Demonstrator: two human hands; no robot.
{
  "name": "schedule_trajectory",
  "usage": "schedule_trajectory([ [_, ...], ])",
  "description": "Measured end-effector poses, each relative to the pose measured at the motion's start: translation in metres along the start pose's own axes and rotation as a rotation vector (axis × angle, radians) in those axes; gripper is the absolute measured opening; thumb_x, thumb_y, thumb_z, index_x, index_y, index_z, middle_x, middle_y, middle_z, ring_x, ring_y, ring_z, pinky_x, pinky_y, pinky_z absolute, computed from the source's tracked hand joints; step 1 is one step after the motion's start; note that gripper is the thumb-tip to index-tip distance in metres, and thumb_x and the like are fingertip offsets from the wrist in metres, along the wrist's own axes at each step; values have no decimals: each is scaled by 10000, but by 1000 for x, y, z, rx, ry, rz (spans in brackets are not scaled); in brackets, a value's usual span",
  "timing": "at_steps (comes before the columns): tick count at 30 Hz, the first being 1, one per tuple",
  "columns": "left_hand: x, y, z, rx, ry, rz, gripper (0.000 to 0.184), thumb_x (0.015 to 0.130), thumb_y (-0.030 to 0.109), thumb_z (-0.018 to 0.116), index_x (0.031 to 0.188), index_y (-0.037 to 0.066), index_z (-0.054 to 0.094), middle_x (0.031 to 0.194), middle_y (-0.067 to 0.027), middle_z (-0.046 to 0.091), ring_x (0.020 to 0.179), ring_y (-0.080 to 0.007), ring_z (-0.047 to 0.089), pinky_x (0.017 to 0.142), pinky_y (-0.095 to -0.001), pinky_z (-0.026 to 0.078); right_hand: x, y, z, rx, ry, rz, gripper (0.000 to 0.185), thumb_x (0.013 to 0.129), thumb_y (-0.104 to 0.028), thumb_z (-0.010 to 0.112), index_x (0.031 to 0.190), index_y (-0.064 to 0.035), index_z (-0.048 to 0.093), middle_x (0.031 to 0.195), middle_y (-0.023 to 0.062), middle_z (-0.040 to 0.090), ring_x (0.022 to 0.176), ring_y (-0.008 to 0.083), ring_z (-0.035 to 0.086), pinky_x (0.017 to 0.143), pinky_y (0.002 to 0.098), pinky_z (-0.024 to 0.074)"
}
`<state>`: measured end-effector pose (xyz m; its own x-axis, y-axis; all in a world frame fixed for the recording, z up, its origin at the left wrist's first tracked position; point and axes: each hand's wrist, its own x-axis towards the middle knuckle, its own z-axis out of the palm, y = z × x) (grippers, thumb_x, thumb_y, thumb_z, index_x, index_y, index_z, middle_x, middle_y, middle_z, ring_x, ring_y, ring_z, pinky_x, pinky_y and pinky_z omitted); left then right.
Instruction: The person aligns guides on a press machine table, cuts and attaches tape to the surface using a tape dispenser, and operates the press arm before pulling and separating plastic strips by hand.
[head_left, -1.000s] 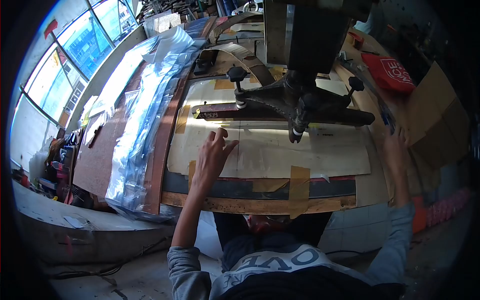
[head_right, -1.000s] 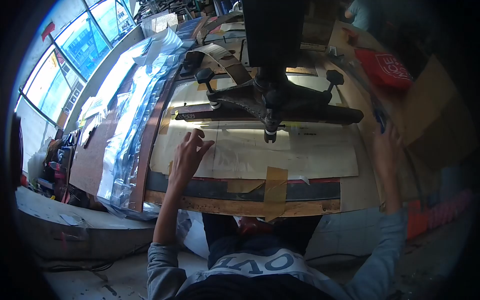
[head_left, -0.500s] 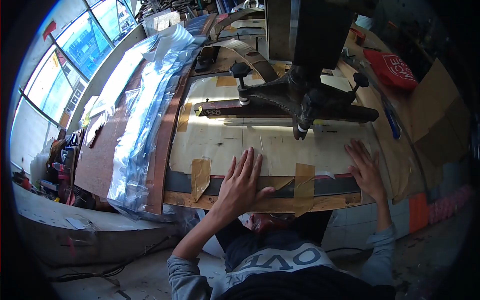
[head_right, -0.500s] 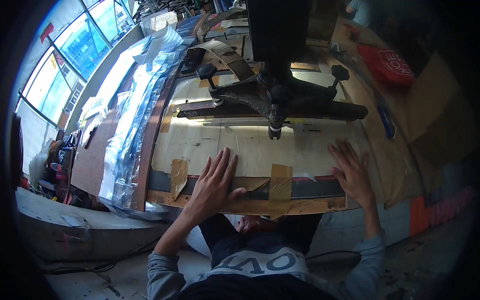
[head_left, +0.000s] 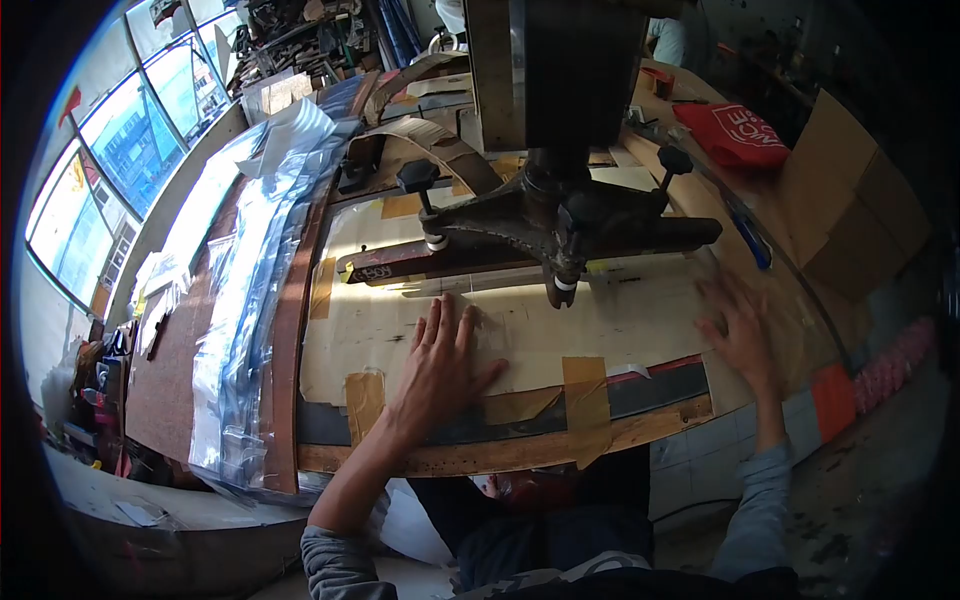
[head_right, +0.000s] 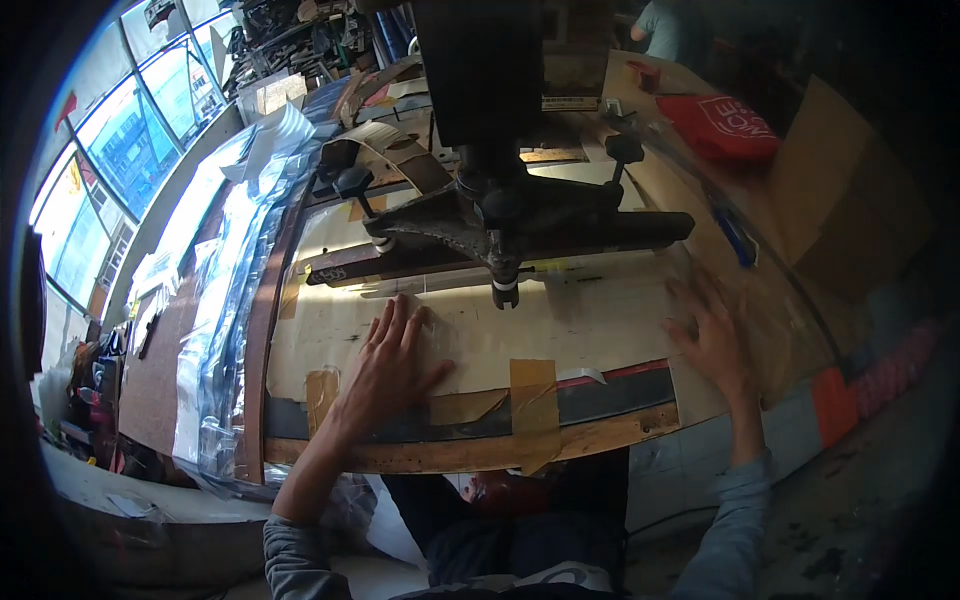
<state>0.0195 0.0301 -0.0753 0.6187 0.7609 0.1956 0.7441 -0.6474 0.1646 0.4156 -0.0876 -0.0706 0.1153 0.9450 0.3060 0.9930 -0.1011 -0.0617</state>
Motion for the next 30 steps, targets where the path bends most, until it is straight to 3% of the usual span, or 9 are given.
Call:
schedule_trajectory([
  [2, -1, 0, -5, -3, -13, 7, 737, 854, 481, 567, 1312, -66, 382, 1393, -365, 267, 1321, -455, 280, 1101, -458, 258, 2, 34, 8, 26, 107, 82, 586, 819, -379, 635, 1292, -67, 486, 1315, 161, 477, 1222, 333, 451, 1058, 549, 224],
  [5, 0, 1, -7, 14, 0, 13, 708, 857, 459, 570, 1303, -62, 395, 1379, -365, 296, 1302, -461, 311, 1089, -465, 278, 7, 53, -18, -41, 42, 84, 427, 808, -260, 657, 1156, -29, 571, 1105, 129, 583, 1034, 258, 572, 864, 377, 415],
  [8, -2, 3, -8, 32, -18, -3, 702, 862, 456, 562, 1308, -60, 397, 1381, -359, 299, 1303, -456, 316, 1078, -472, 291, 18, 72, -42, 413, -342, 126, 334, 780, -294, 693, 944, -7, 645, 785, 113, 633, 710, 186, 601, 673, 361, 455],
  [11, -3, 3, -5, 36, -4, 2, 706, 869, 462, 547, 1314, -65, 396, 1375, -351, 314, 1305, -439, 325, 1061, -485, 306, 43, 95, -54, 551, -313, 199, 264, 718, -244, 742, 760, 0, 651, 595, 66, 580, 592, 110, 542, 546, 301, 422],
  [14, -3, 5, -2, 3, 27, 60, 665, 864, 429, 565, 1279, -70, 423, 1358, -337, 355, 1280, -420, 372, 1052, -470, 328, 76, 148, -8, 309, -429, 252, 238, 727, -223, 739, 681, -20, 624, 548, -27, 491, 556, 87, 489, 541, 282, 407],
  [20, -2, 7, -5, -47, 12, 13, 629, 852, 374, 592, 1200, -129, 451, 1342, -314, 400, 1244, -395, 429, 1056, -445, 335, 111, 134, 11, 276, -322, 346, 245, 675, -209, 764, 700, -8, 627, 663, 23, 565, 673, 101, 536, 615, 306, 420],
  [26, 3, 7, -4, -5, 75, -5, 707, 844, 408, 582, 1227, -162, 410, 1353, -331, 373, 1269, -395, 399, 1074, -433, 314, 87, 97, 27, 48, 124, 264, 243, 762, -231, 694, 801, -9, 602, 747, 170, 597, 746, 304, 612, 659, 398, 439],
  [30, 7, 5, -1, -44, 103, -3, 698, 843, 385, 589, 1212, -178, 406, 1332, -362, 370, 1269, -416, 388, 1083, -407, 310, 81, 98, 37, -58, 185, 210, 231, 805, -208, 653, 952, -40, 589, 871, 168, 626, 833, 350, 599, 722, 429, 449],
])
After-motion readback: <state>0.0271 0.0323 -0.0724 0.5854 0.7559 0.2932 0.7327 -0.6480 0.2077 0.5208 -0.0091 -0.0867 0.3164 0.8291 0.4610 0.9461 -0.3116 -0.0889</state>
